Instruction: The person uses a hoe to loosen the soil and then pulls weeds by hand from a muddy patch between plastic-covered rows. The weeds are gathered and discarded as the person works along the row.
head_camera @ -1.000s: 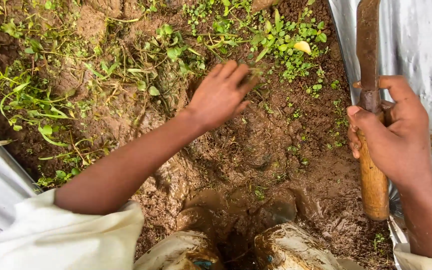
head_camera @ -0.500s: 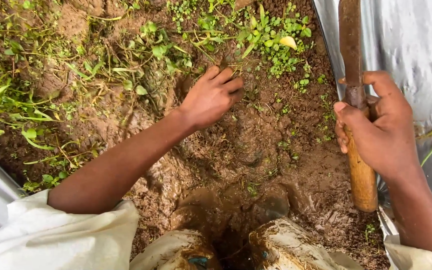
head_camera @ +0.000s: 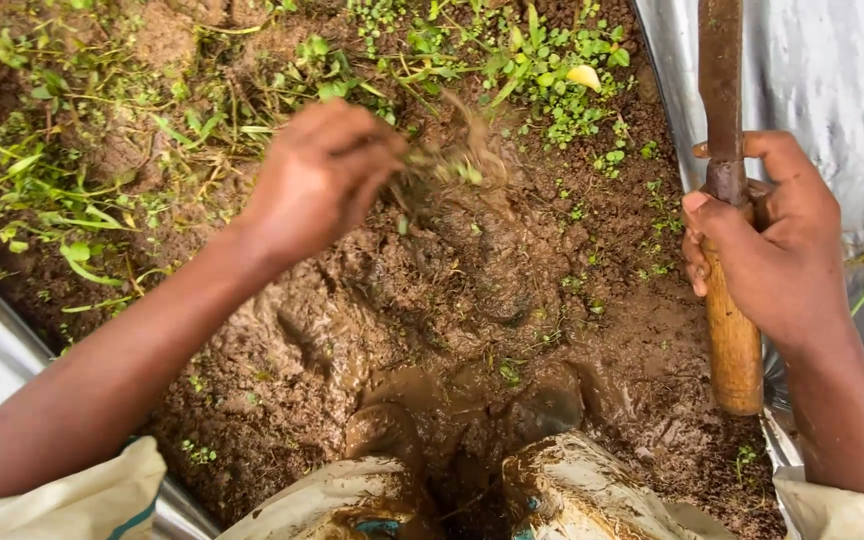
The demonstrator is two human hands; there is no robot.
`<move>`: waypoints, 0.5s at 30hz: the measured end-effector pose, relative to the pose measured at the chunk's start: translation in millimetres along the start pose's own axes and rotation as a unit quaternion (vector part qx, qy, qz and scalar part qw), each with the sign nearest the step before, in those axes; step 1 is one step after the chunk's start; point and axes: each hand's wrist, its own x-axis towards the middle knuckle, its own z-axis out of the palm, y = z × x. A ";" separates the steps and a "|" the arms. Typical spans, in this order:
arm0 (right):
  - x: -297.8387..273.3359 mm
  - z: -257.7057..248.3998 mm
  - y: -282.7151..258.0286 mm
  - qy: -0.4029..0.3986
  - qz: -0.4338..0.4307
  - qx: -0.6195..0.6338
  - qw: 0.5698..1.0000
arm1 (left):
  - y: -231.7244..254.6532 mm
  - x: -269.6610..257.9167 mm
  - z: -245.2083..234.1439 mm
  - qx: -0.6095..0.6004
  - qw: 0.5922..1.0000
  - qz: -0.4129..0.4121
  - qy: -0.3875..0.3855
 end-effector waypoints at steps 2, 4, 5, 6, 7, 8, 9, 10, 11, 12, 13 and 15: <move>-1.0 3.6 -5.7 0.003 0.017 0.014 1.000 | -1.5 -1.8 -31.1 -0.017 0.997 -0.017 0.076; 2.3 6.5 -0.2 -0.005 -0.008 0.037 0.999 | -17.4 -17.9 -49.6 0.040 0.995 -0.030 0.087; 3.8 8.2 2.3 -0.012 -0.029 0.060 0.998 | -24.7 -26.4 -59.7 0.094 0.990 -0.041 0.095; 3.4 9.7 -0.7 -0.015 -0.032 0.062 0.997 | -32.4 -37.7 -62.2 0.098 0.990 -0.043 0.096; 3.2 10.9 -3.6 -0.013 -0.021 0.049 0.999 | -40.4 -48.4 -64.4 0.133 0.985 -0.054 0.093; 3.4 11.6 -6.6 -0.010 -0.011 0.036 0.999 | -48.4 -58.5 -66.6 0.168 0.979 -0.065 0.091; 3.4 12.3 -8.1 -0.010 -0.015 0.037 0.999 | -44.1 -62.1 -67.5 0.172 0.979 -0.064 0.093; 4.0 12.7 -9.4 -0.011 -0.011 0.039 0.999 | -39.9 -65.3 -67.8 0.279 0.953 -0.112 0.016; 2.6 12.3 -9.7 -0.010 -0.003 0.040 0.999 | -35.5 -68.3 -65.7 0.378 0.910 -0.156 -0.061; 2.0 11.7 -9.3 -0.008 -0.005 0.040 0.999 | -23.6 -62.4 -59.5 0.379 0.910 -0.155 -0.059; 1.6 11.2 -8.9 -0.009 -0.007 0.039 0.999 | -12.7 -55.5 -53.1 0.359 0.910 -0.183 -0.099; 0.6 9.5 -10.1 -0.007 -0.008 0.039 0.999 | 5.0 -38.6 -34.5 0.337 0.908 -0.207 -0.139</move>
